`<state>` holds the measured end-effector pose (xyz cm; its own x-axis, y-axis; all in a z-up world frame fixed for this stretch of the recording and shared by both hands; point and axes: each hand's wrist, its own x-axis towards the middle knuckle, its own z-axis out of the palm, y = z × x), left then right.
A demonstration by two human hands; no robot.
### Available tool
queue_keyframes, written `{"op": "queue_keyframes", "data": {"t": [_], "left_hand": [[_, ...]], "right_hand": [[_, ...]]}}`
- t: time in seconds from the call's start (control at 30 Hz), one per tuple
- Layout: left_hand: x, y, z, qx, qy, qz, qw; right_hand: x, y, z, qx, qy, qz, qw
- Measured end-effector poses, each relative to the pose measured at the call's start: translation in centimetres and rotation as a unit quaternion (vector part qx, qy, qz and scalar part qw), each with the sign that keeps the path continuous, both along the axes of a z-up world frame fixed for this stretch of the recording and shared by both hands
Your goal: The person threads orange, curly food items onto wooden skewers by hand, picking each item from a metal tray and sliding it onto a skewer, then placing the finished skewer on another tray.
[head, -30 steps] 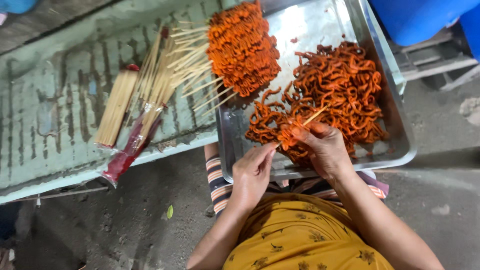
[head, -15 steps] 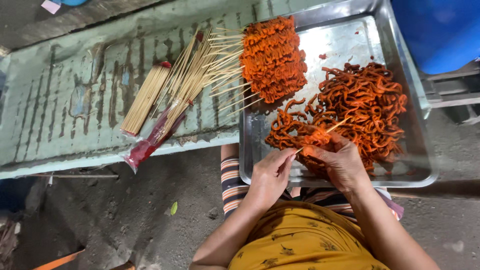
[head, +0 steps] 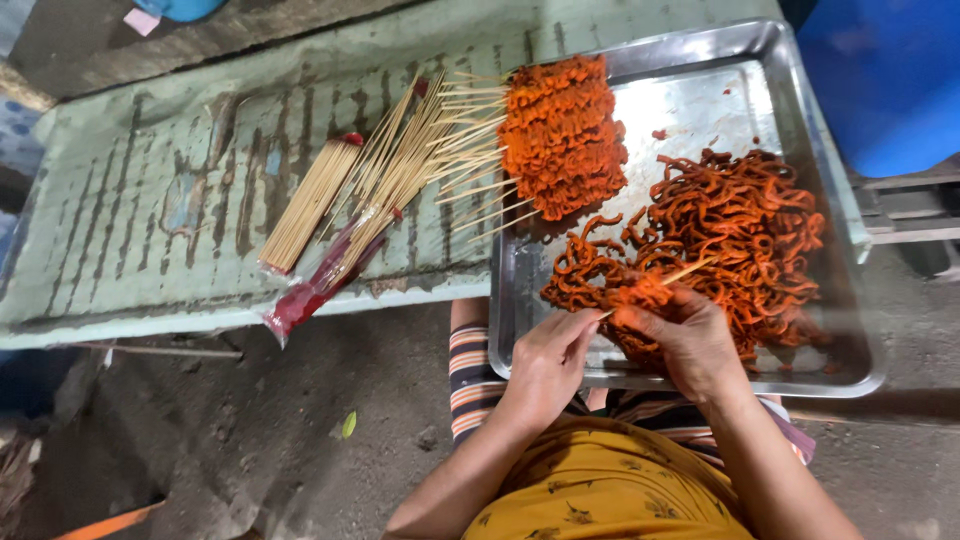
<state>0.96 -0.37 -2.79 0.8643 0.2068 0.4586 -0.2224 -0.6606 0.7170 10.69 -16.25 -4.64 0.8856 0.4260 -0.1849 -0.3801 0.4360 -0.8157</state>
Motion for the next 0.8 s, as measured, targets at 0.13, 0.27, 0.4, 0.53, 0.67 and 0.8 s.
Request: {"op": "queue_keyframes", "data": {"t": [0.13, 0.27, 0.4, 0.53, 0.67, 0.8], "left_hand": [[0.4, 0.6, -0.9, -0.009, -0.056, 0.018, 0.998], [0.7, 1.5, -1.1, -0.013, -0.075, 0.042, 0.996], [0.8, 1.5, -0.8, -0.040, -0.018, 0.058, 0.997], [0.9, 1.8, -0.4, 0.008, -0.045, 0.047, 0.998], [1.4, 2.6, -1.2, 0.030, -0.021, 0.048, 0.998], [0.5, 2.5, -2.2, -0.025, 0.018, 0.052, 0.998]], "right_hand": [[0.3, -1.6, 0.9, -0.125, -0.055, 0.018, 0.990], [0.4, -3.9, 2.8, -0.322, -0.239, -0.037, 0.915], [-0.4, -5.2, 4.2, -0.470, -0.440, -0.096, 0.760], [0.5, -6.5, 4.4, -0.493, -0.512, -0.043, 0.702], [1.9, -9.9, 1.8, -0.588, -0.494, -0.086, 0.634], [1.0, -11.2, 1.2, -0.527, -0.431, -0.106, 0.725]]}}
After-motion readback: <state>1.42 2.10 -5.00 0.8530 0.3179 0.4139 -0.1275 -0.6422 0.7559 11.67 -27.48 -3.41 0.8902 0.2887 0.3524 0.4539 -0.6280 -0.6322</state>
